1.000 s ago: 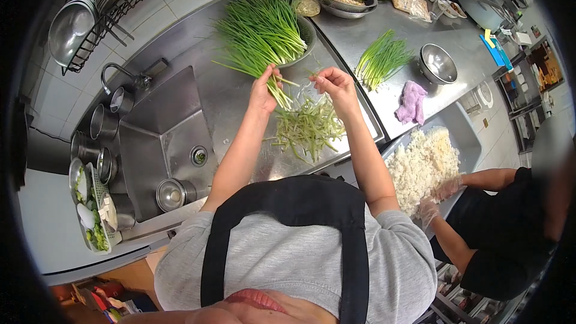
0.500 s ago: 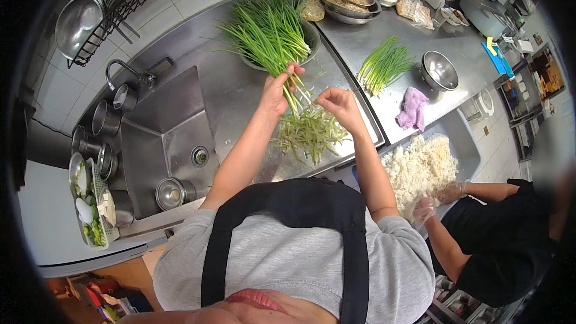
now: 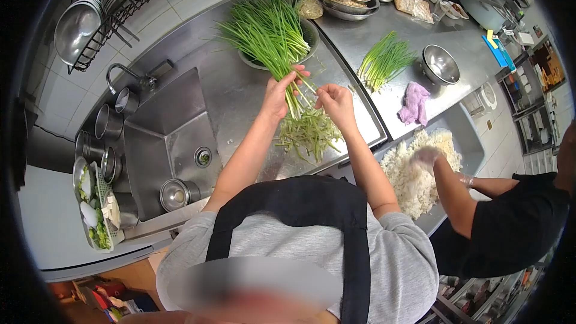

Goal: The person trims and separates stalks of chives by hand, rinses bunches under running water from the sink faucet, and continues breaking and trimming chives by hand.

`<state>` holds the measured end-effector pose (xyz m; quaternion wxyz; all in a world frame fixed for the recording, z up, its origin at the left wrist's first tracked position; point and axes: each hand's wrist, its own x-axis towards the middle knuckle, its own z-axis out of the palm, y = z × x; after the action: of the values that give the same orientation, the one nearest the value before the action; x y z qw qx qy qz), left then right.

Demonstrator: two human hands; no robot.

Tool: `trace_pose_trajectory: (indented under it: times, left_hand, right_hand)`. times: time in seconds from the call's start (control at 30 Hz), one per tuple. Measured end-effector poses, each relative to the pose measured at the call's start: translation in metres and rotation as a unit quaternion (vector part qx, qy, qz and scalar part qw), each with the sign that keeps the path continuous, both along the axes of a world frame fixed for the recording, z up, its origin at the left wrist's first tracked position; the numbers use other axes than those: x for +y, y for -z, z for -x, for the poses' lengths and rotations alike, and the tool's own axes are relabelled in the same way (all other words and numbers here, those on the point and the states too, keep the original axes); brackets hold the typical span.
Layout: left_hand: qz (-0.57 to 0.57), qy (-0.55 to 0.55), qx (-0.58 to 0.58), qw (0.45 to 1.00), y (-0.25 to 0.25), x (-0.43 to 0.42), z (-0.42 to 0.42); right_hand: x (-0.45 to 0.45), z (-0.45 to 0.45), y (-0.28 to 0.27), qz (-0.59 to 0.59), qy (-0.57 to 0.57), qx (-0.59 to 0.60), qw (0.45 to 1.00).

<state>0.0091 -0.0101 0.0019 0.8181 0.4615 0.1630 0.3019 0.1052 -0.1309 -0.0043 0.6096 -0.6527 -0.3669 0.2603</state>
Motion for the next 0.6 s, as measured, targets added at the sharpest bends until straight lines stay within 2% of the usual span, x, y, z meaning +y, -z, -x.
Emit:
trace_pose_trajectory:
  times: [0.1,0.17,0.27,0.3,0.33,0.37,0.4,0.43,0.47,0.5,0.53,0.6]
  left_hand:
    - [-0.037,-0.009,0.003,0.999,0.002,-0.004,-0.002]
    - [-0.065,-0.024,0.01,0.998,0.007,-0.006,-0.004]
    - [-0.087,-0.07,-0.04,0.993,0.015,-0.004,-0.004]
    - [-0.012,-0.057,-0.057,0.997,0.006,-0.009,0.003]
    - [0.063,-0.041,-0.075,0.994,0.001,-0.012,0.006]
    - [0.053,-0.099,-0.087,0.99,0.01,-0.011,0.002]
    - [0.056,-0.097,-0.087,0.99,0.01,-0.01,0.005]
    - [0.066,-0.117,-0.097,0.986,0.01,-0.006,0.011]
    - [0.076,-0.137,-0.106,0.982,0.01,-0.001,0.017]
    - [0.076,-0.134,-0.104,0.983,0.01,0.003,0.025]
    - [0.071,-0.143,-0.098,0.982,0.01,0.007,0.034]
    - [0.063,-0.151,-0.092,0.982,0.009,0.007,0.042]
  right_hand:
    - [0.003,0.0,0.004,0.004,0.017,0.017,1.0]
    - [0.006,0.001,0.011,0.01,-0.027,-0.009,1.0]
    - [0.015,0.011,0.01,-0.011,-0.033,0.01,0.999]
    - [0.017,0.01,0.01,-0.032,-0.048,0.089,0.994]
    - [0.021,0.01,0.009,-0.027,-0.048,0.086,0.995]
    - [0.025,0.012,0.009,-0.053,-0.043,0.167,0.984]
    - [0.027,0.01,0.008,-0.081,-0.034,0.249,0.965]
    - [0.029,-0.004,0.025,-0.039,-0.093,0.187,0.977]
    - [0.03,-0.018,0.041,-0.04,-0.089,0.189,0.977]
    - [0.031,-0.03,0.052,-0.025,-0.106,-0.143,0.984]
    - [0.033,-0.044,0.056,-0.006,-0.113,-0.46,0.881]
    - [0.04,-0.098,0.042,0.139,-0.136,-0.276,0.941]
